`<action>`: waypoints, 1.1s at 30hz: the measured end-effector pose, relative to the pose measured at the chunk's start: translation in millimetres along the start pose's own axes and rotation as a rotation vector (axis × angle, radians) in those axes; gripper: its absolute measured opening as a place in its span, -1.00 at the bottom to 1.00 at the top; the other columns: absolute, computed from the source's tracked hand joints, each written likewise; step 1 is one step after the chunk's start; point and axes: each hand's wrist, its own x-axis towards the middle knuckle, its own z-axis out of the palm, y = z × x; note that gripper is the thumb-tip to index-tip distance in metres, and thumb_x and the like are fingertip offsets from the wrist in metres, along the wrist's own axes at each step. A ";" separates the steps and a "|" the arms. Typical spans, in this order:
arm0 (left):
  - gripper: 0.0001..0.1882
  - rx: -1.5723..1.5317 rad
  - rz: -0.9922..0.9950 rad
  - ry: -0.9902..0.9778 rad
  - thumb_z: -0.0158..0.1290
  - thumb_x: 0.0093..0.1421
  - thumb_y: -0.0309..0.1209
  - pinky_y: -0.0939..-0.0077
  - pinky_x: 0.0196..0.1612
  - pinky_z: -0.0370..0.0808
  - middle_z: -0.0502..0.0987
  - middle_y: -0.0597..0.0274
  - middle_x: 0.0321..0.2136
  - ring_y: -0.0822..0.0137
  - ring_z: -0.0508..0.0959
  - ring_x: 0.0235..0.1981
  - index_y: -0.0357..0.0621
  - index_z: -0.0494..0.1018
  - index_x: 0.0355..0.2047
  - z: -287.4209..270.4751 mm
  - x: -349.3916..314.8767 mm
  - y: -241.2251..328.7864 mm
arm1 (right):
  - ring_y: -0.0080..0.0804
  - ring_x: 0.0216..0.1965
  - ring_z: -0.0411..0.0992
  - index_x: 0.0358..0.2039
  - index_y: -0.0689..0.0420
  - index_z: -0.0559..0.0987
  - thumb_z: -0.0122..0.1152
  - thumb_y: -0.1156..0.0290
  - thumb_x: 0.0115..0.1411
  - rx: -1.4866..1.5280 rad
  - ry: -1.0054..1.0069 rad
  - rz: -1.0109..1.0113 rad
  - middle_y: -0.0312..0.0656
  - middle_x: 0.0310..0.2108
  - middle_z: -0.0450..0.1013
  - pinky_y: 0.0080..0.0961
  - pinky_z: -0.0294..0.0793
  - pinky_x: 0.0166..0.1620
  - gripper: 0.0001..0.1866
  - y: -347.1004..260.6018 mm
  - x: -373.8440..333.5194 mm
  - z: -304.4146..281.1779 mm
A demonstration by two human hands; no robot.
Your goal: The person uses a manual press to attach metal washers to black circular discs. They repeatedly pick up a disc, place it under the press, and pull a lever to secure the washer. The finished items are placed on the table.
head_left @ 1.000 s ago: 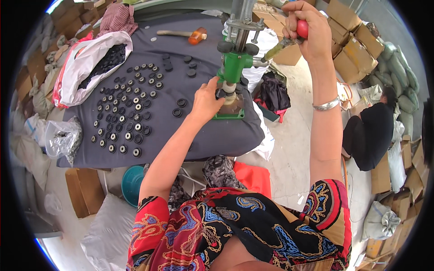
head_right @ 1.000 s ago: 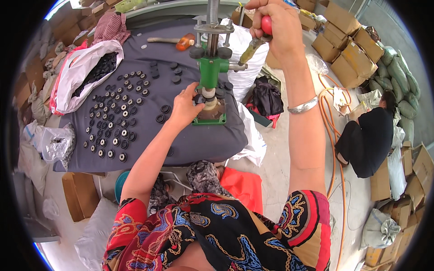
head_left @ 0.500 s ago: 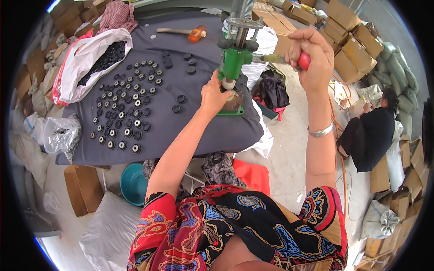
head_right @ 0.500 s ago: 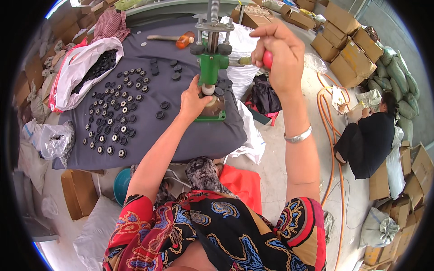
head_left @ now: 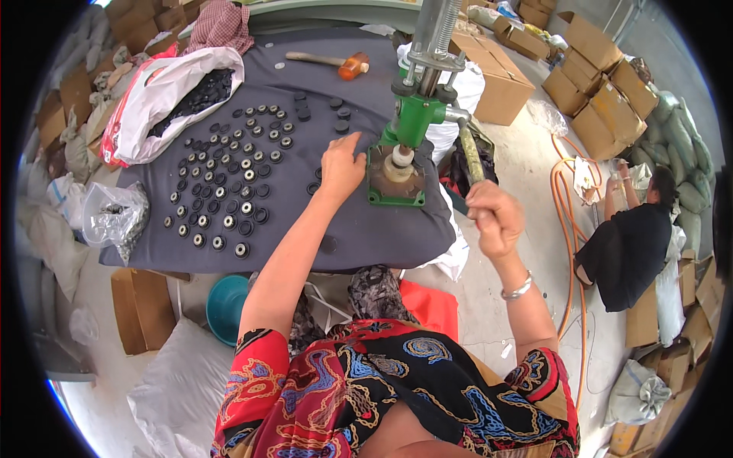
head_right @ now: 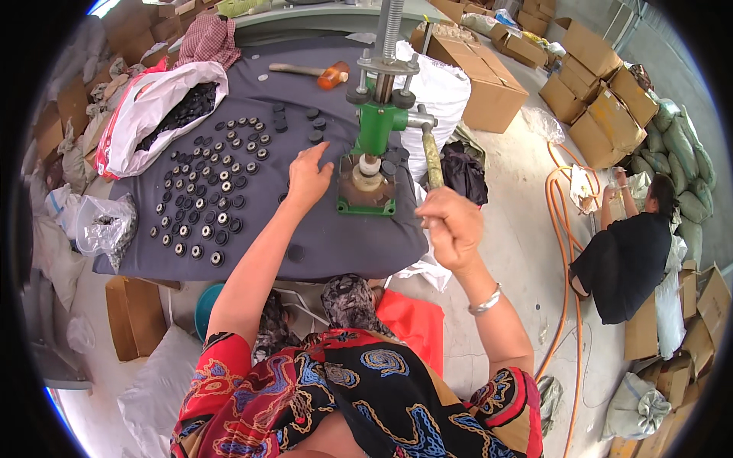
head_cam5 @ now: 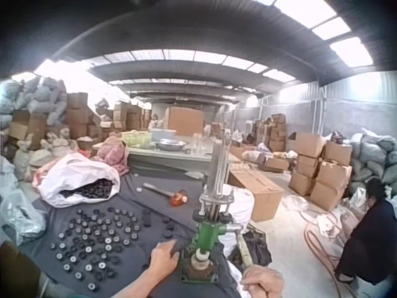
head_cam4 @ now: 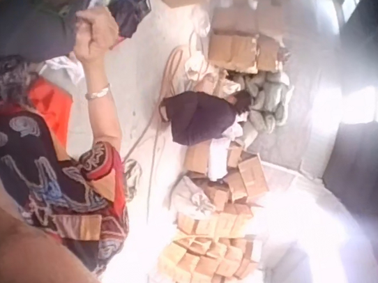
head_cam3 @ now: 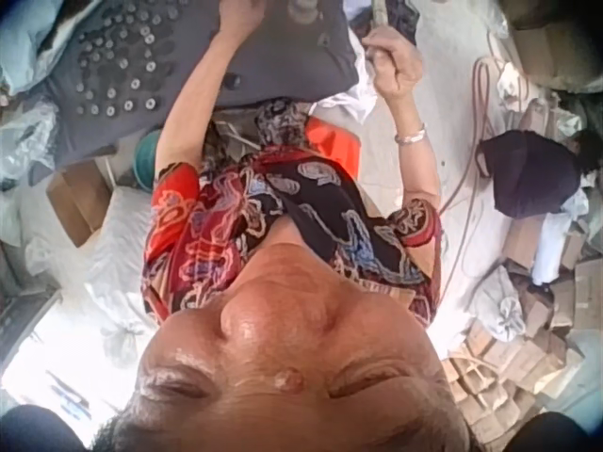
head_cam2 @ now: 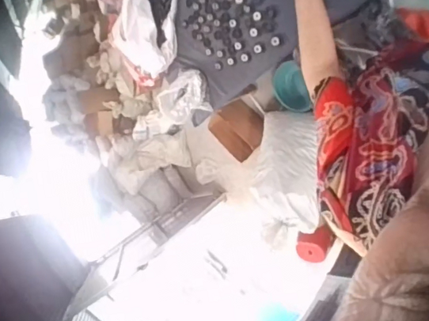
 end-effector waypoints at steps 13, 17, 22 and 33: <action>-0.60 0.514 -0.065 0.060 0.07 0.13 -0.39 0.02 0.03 0.39 0.39 -0.12 0.06 -0.12 0.41 0.03 -0.23 0.40 0.00 -13.7 102.8 -106.8 | -0.53 -0.73 0.17 -0.35 0.38 0.49 -0.17 0.44 0.12 0.336 0.101 0.395 -0.22 -0.74 0.26 -0.54 0.31 -0.55 -0.71 3.4 174.3 -35.7; -0.57 0.600 -0.138 -0.029 0.04 0.20 -0.30 -0.03 0.09 0.34 0.31 -0.16 0.14 -0.16 0.35 0.11 -0.21 0.38 0.05 2.2 127.3 -135.9 | -0.54 -0.74 0.16 -0.36 0.39 0.49 -0.18 0.45 0.09 0.324 0.137 0.390 -0.23 -0.75 0.24 -0.54 0.29 -0.57 -0.70 1.9 174.8 -31.6; -0.52 0.667 -0.224 -0.148 0.00 0.24 -0.21 -0.05 0.20 0.23 0.19 -0.20 0.23 -0.23 0.21 0.22 -0.20 0.35 0.10 21.0 141.4 -164.8 | -0.56 -0.75 0.14 -0.35 0.37 0.49 -0.16 0.41 0.10 0.299 0.166 0.427 -0.25 -0.74 0.24 -0.54 0.29 -0.57 -0.70 1.4 175.3 -32.6; -0.44 0.636 -0.133 -0.372 -0.03 0.24 -0.21 -0.10 0.24 0.16 0.07 -0.22 0.28 -0.26 0.10 0.28 -0.33 0.28 0.15 27.2 77.3 -109.7 | -0.56 -0.72 0.16 -0.31 0.40 0.49 -0.16 0.38 0.12 0.263 0.152 0.383 -0.24 -0.71 0.26 -0.54 0.30 -0.53 -0.66 4.8 177.6 -34.3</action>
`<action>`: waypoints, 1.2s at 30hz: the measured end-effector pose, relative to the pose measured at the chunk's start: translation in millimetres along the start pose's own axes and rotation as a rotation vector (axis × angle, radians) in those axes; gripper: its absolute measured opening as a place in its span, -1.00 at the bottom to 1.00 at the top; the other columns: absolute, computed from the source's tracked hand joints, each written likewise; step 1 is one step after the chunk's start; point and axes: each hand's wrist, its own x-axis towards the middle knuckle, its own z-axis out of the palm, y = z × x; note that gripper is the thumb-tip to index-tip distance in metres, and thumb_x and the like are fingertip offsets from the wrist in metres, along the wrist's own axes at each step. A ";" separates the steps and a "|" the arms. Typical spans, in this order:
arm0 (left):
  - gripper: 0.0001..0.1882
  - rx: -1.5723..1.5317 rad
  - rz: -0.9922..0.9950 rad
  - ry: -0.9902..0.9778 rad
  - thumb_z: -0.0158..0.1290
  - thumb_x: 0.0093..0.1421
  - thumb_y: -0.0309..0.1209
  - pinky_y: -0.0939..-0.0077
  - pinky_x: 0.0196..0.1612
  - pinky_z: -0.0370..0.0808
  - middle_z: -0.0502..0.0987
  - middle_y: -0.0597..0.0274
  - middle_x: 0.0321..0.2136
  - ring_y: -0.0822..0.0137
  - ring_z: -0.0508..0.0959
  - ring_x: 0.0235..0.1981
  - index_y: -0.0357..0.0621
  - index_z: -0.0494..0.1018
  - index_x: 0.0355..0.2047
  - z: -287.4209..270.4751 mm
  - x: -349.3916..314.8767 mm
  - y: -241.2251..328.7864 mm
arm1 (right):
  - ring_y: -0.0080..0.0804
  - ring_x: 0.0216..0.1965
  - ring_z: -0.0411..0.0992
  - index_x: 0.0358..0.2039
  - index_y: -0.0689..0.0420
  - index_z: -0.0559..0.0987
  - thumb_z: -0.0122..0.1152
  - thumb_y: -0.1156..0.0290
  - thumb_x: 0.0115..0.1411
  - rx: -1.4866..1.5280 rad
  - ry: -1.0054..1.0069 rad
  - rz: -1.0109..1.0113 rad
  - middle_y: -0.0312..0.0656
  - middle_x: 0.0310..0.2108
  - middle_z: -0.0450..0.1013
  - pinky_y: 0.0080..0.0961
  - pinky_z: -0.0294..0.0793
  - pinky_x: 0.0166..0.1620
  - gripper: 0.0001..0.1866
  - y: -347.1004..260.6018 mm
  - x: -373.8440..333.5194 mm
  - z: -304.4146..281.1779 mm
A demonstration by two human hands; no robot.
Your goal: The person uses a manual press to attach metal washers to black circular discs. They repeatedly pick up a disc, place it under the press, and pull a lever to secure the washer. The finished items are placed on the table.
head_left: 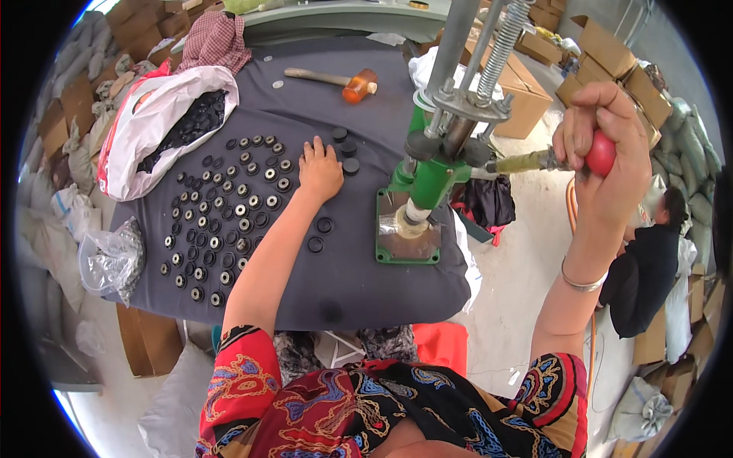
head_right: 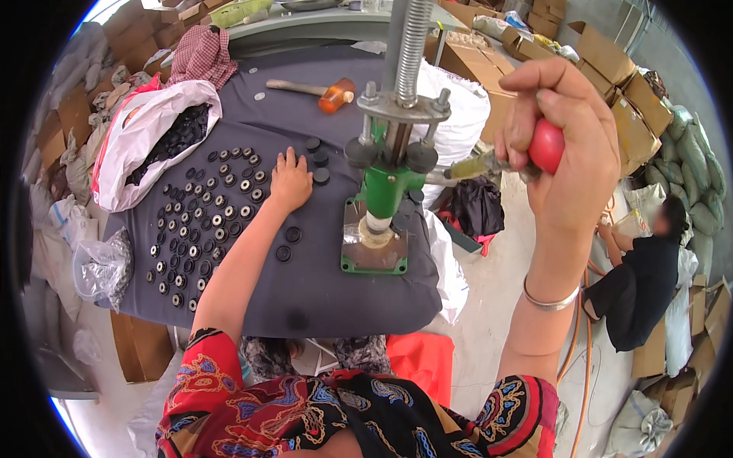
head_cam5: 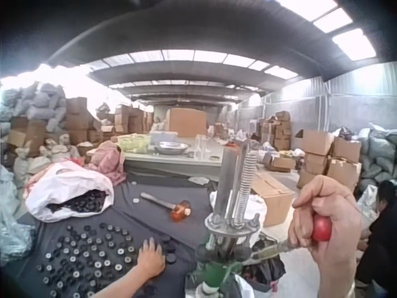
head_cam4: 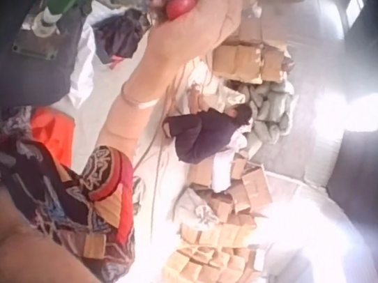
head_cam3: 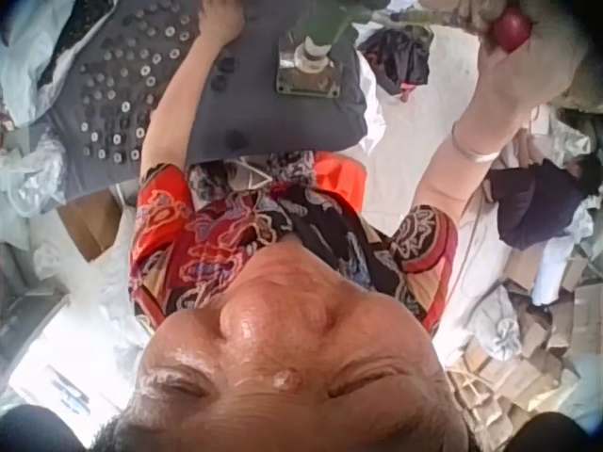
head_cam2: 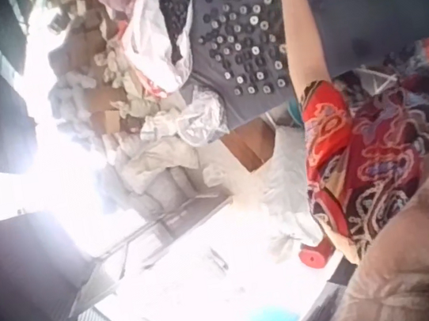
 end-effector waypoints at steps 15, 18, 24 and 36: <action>-0.34 -0.082 0.084 -0.110 -0.09 0.26 -0.02 -0.10 0.28 0.07 0.01 -0.27 0.31 -0.25 0.02 0.33 -0.19 0.20 0.24 -1.8 31.2 37.8 | -0.54 -0.74 0.16 -0.32 0.41 0.49 -0.18 0.41 0.12 0.016 0.014 -0.022 -0.22 -0.73 0.26 -0.54 0.32 -0.54 -0.67 1.2 0.1 5.0; -0.31 -0.065 0.160 -0.155 -0.12 0.27 0.00 -0.04 0.31 0.06 0.00 -0.23 0.32 -0.22 -0.01 0.34 -0.22 0.17 0.26 -5.7 12.6 41.9 | -0.55 -0.73 0.16 -0.31 0.41 0.49 -0.18 0.42 0.13 0.026 0.003 -0.022 -0.22 -0.73 0.26 -0.54 0.32 -0.53 -0.67 1.6 0.1 4.4; -0.40 -0.001 0.352 -0.080 -0.13 0.29 -0.06 -0.14 0.27 0.08 0.05 -0.17 0.31 -0.11 0.08 0.33 -0.08 0.19 0.26 -20.1 -22.1 43.1 | -0.55 -0.71 0.16 -0.29 0.41 0.49 -0.17 0.41 0.16 0.049 -0.048 -0.042 -0.23 -0.71 0.25 -0.54 0.31 -0.51 -0.67 4.3 1.6 -5.1; -0.81 -0.532 0.022 0.158 0.11 0.07 -0.45 0.23 -0.21 0.48 0.57 0.03 -0.34 0.02 0.57 -0.32 -0.24 0.57 -0.29 -90.0 -130.2 -18.8 | -0.51 -0.61 0.17 -0.22 0.41 0.46 -0.18 0.44 0.19 0.041 -0.078 -0.037 -0.26 -0.63 0.22 -0.50 0.24 -0.41 -0.68 12.9 7.9 -15.0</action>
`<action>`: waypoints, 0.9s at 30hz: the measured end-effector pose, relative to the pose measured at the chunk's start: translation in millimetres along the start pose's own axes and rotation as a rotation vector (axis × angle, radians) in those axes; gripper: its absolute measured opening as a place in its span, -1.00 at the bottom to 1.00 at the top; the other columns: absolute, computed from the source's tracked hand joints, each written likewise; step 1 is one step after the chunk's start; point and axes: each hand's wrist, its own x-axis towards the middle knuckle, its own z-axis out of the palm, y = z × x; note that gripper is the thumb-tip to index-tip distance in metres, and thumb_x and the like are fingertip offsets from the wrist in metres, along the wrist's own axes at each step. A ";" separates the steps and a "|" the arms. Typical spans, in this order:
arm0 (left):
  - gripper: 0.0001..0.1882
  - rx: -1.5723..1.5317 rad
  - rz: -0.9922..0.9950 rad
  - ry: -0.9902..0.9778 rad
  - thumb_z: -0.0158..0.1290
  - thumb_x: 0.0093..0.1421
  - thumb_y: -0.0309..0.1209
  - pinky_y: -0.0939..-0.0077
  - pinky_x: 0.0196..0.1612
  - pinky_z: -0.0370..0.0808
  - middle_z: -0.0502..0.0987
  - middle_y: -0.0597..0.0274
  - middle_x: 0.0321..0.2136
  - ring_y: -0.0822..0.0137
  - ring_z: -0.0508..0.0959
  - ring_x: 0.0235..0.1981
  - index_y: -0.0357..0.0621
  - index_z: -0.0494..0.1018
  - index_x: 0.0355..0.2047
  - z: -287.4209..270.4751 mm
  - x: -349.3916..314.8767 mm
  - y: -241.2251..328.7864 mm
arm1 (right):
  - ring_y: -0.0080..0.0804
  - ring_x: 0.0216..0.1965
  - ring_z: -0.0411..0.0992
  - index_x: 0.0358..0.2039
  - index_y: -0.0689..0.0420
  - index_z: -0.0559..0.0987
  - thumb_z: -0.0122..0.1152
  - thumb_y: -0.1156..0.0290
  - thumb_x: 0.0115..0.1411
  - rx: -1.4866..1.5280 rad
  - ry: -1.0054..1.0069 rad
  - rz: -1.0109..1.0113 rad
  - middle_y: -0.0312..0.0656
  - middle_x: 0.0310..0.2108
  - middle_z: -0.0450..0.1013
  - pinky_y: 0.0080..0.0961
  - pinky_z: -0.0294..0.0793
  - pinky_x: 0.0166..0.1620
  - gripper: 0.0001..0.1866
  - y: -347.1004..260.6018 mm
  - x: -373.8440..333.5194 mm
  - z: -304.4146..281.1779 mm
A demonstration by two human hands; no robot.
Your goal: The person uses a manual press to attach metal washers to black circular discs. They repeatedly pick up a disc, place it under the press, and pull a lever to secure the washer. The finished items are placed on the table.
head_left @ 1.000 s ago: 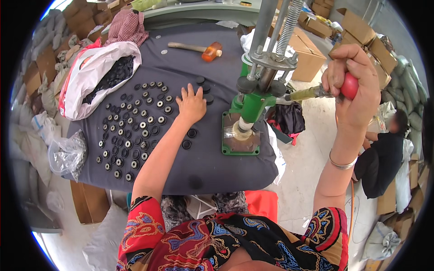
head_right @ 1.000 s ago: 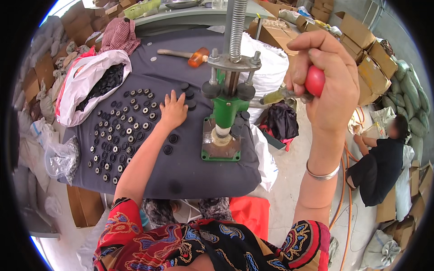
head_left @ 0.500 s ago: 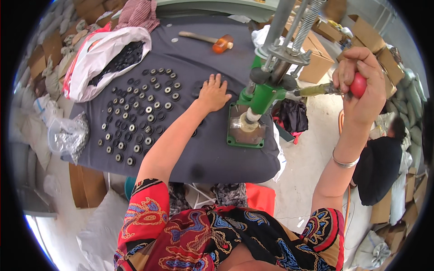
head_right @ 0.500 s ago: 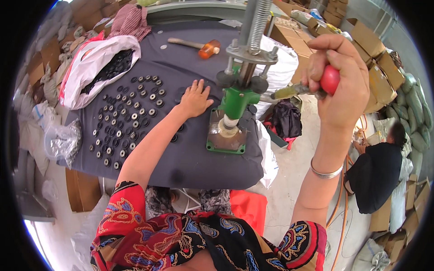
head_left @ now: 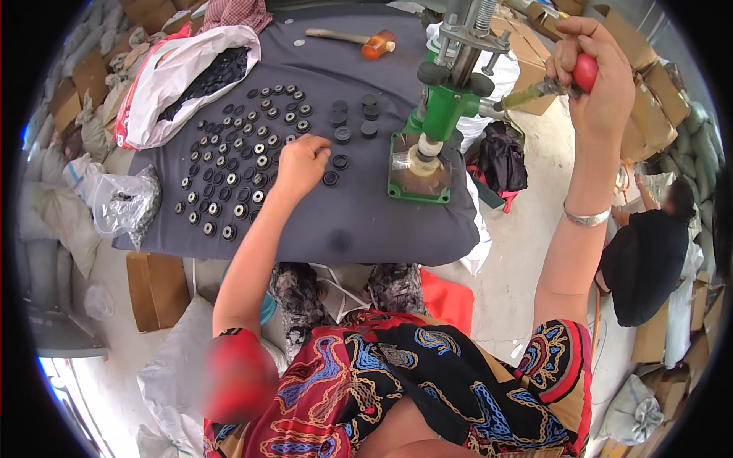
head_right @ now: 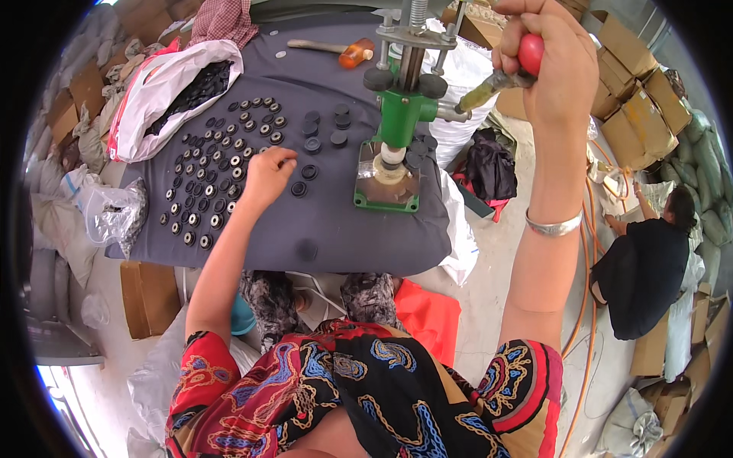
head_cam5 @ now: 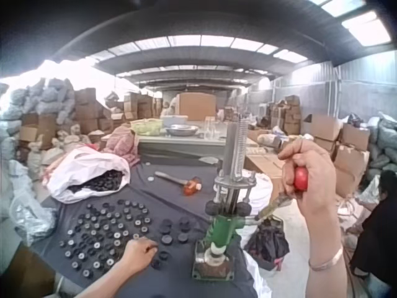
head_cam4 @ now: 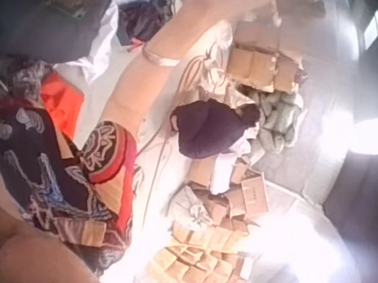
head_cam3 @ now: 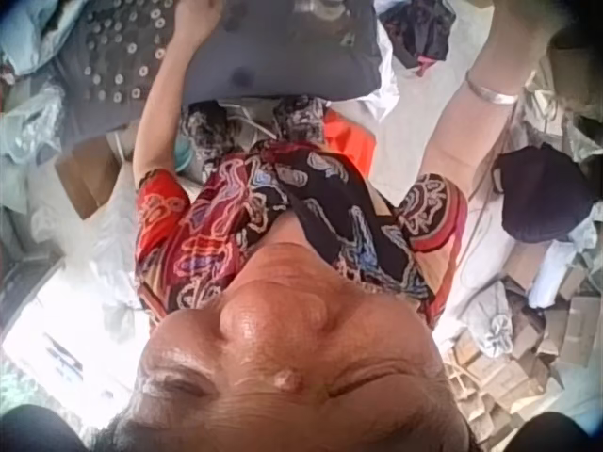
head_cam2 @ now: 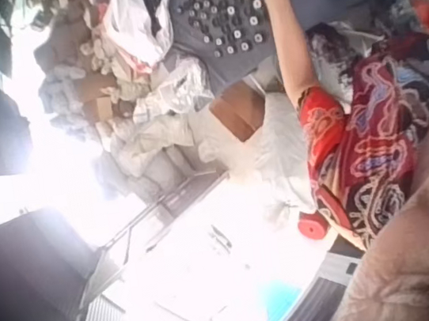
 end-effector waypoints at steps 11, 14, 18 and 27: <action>-0.59 0.307 -0.014 0.073 0.25 -0.05 -0.35 0.21 -0.08 0.48 0.57 0.10 -0.22 0.01 0.50 -0.11 -0.15 0.54 -0.14 59.7 30.9 -0.1 | -0.49 -0.65 0.21 -0.27 0.40 0.48 -0.17 0.47 0.17 -0.028 0.059 0.020 -0.20 -0.66 0.28 -0.47 0.35 -0.45 -0.71 0.9 2.3 4.8; -0.60 0.288 -0.016 0.104 0.25 -0.06 -0.38 0.23 -0.08 0.48 0.58 0.13 -0.24 0.06 0.49 -0.11 -0.14 0.55 -0.15 65.9 30.0 -6.4 | -0.45 -0.81 0.21 -0.43 0.33 0.48 -0.10 0.43 0.07 -0.017 0.146 0.008 -0.16 -0.78 0.30 -0.54 0.31 -0.69 -0.77 -4.5 0.4 17.1; -0.58 0.135 0.045 0.204 0.25 -0.07 -0.41 0.21 -0.11 0.48 0.57 0.04 -0.27 0.02 0.51 -0.17 -0.17 0.53 -0.13 69.7 25.1 0.3 | -0.45 -0.81 0.21 -0.43 0.33 0.48 -0.10 0.43 0.07 -0.027 0.140 -0.011 -0.16 -0.78 0.29 -0.54 0.31 -0.69 -0.77 -4.4 -0.3 14.3; -0.39 -0.175 0.101 -0.002 0.27 -0.11 -0.47 0.29 -0.17 0.49 0.56 0.05 -0.32 0.13 0.54 -0.28 -0.19 0.39 0.02 72.9 0.7 94.3 | -0.45 -0.82 0.20 -0.42 0.33 0.48 -0.10 0.39 0.10 -0.034 0.128 -0.012 -0.18 -0.79 0.28 -0.54 0.30 -0.70 -0.74 4.2 15.3 8.2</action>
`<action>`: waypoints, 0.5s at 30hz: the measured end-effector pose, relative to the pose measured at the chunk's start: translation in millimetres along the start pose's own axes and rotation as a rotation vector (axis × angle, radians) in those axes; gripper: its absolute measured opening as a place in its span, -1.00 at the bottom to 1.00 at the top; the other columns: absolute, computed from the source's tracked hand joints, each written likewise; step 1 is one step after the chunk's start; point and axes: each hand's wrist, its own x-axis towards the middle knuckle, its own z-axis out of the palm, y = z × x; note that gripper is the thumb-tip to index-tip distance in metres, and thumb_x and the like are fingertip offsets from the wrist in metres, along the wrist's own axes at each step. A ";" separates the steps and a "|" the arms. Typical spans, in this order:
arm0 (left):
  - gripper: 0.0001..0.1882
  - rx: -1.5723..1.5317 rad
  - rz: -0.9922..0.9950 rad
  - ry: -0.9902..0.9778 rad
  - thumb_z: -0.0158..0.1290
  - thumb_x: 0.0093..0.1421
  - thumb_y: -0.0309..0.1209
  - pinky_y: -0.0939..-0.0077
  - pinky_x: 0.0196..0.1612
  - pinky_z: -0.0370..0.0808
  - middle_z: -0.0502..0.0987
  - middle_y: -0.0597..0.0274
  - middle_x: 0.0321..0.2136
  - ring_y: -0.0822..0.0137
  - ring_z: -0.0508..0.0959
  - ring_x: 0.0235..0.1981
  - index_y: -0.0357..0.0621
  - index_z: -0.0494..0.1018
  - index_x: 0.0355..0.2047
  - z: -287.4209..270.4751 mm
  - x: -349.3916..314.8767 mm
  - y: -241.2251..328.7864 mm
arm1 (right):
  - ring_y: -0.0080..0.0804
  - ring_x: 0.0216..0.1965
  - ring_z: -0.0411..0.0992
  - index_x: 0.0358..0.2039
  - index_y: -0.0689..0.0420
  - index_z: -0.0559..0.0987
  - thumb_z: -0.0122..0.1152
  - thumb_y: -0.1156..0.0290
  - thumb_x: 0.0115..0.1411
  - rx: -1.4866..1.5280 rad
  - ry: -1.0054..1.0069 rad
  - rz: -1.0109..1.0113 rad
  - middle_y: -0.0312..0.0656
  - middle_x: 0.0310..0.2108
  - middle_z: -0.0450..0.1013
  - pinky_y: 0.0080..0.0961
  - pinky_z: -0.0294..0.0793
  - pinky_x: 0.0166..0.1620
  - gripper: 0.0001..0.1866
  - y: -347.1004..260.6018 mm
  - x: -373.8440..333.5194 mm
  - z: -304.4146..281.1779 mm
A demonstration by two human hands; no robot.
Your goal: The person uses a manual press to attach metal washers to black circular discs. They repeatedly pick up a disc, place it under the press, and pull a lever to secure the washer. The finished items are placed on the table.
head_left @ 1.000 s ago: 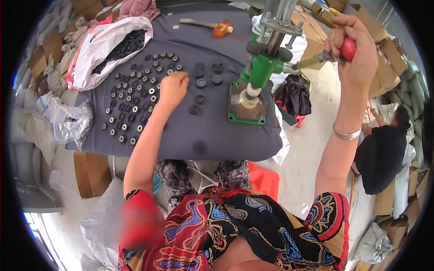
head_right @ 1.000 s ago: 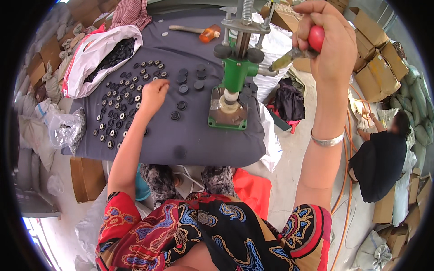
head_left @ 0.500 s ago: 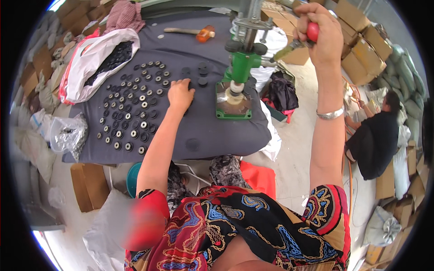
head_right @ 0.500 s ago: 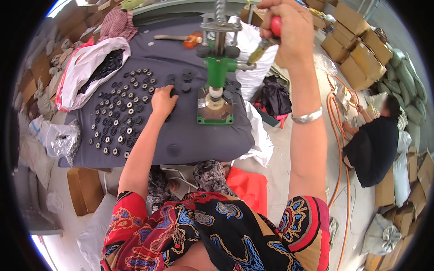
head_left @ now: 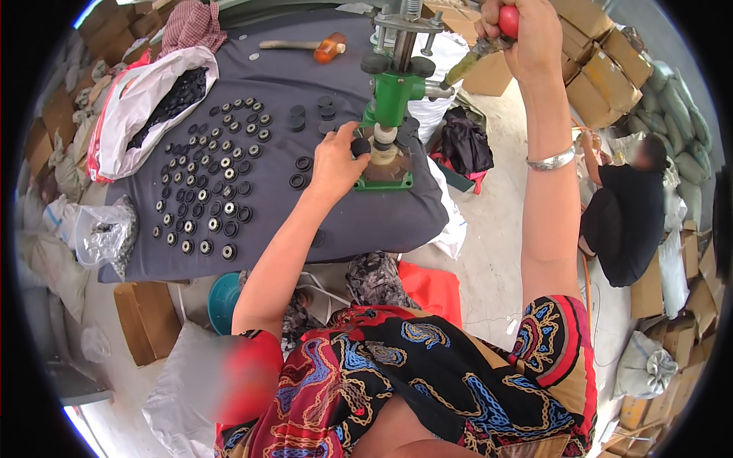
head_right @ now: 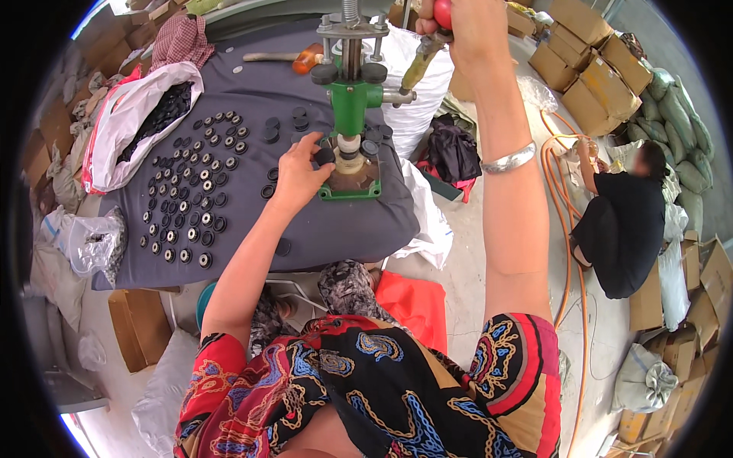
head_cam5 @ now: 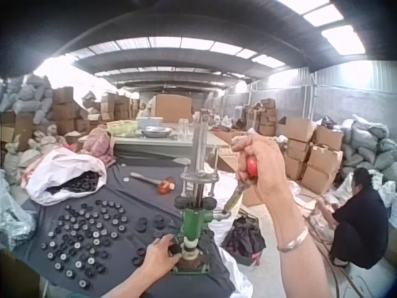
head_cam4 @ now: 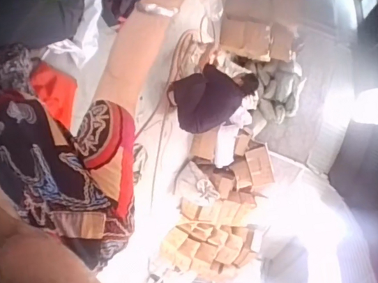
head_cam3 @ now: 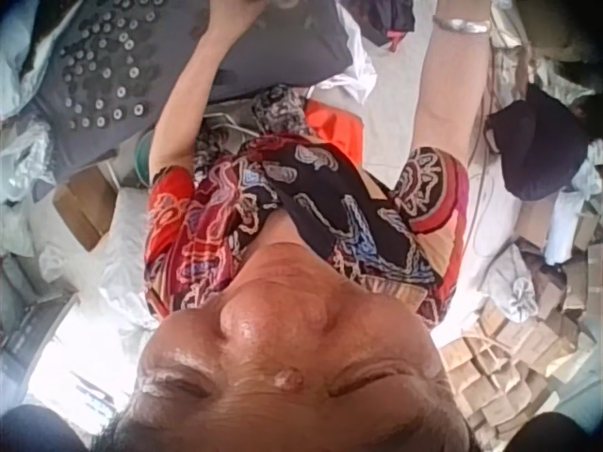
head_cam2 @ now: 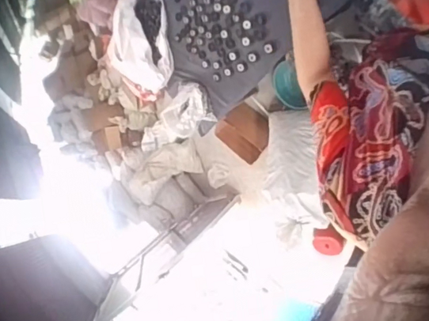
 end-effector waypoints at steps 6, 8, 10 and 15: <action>-0.32 0.061 0.013 -0.025 0.28 -0.10 -0.48 0.24 -0.10 0.47 0.56 0.00 -0.28 0.04 0.53 -0.18 -0.23 0.31 0.08 13.0 6.5 13.7 | -0.46 -0.84 0.18 -0.42 0.33 0.48 -0.11 0.36 0.11 -0.011 -0.001 0.002 -0.18 -0.79 0.28 -0.54 0.27 -0.73 -0.73 0.2 3.4 -0.7; -0.30 0.030 0.021 -0.003 0.28 -0.11 -0.48 0.21 -0.09 0.47 0.57 -0.01 -0.26 0.02 0.53 -0.16 -0.24 0.29 0.09 19.6 6.4 13.4 | -0.46 -0.84 0.19 -0.43 0.33 0.48 -0.11 0.36 0.11 -0.048 0.035 0.011 -0.17 -0.79 0.28 -0.55 0.26 -0.73 -0.72 -0.2 2.2 0.3; -0.28 -0.022 0.035 0.033 0.30 -0.12 -0.49 0.17 -0.09 0.46 0.58 0.00 -0.24 -0.01 0.51 -0.15 -0.27 0.26 0.09 25.0 5.2 12.3 | -0.45 -0.84 0.19 -0.43 0.33 0.47 -0.11 0.37 0.10 -0.075 0.029 -0.021 -0.17 -0.79 0.28 -0.55 0.24 -0.73 -0.73 -3.2 -2.1 3.4; -0.22 -0.135 -0.048 0.062 0.31 -0.10 -0.47 0.21 -0.05 0.44 0.59 -0.02 -0.21 0.01 0.50 -0.09 -0.34 0.22 0.14 36.2 6.8 10.0 | -0.44 -0.82 0.21 -0.44 0.34 0.48 -0.12 0.42 0.06 -0.038 0.006 -0.009 -0.15 -0.80 0.28 -0.54 0.27 -0.70 -0.75 -6.5 -18.8 1.4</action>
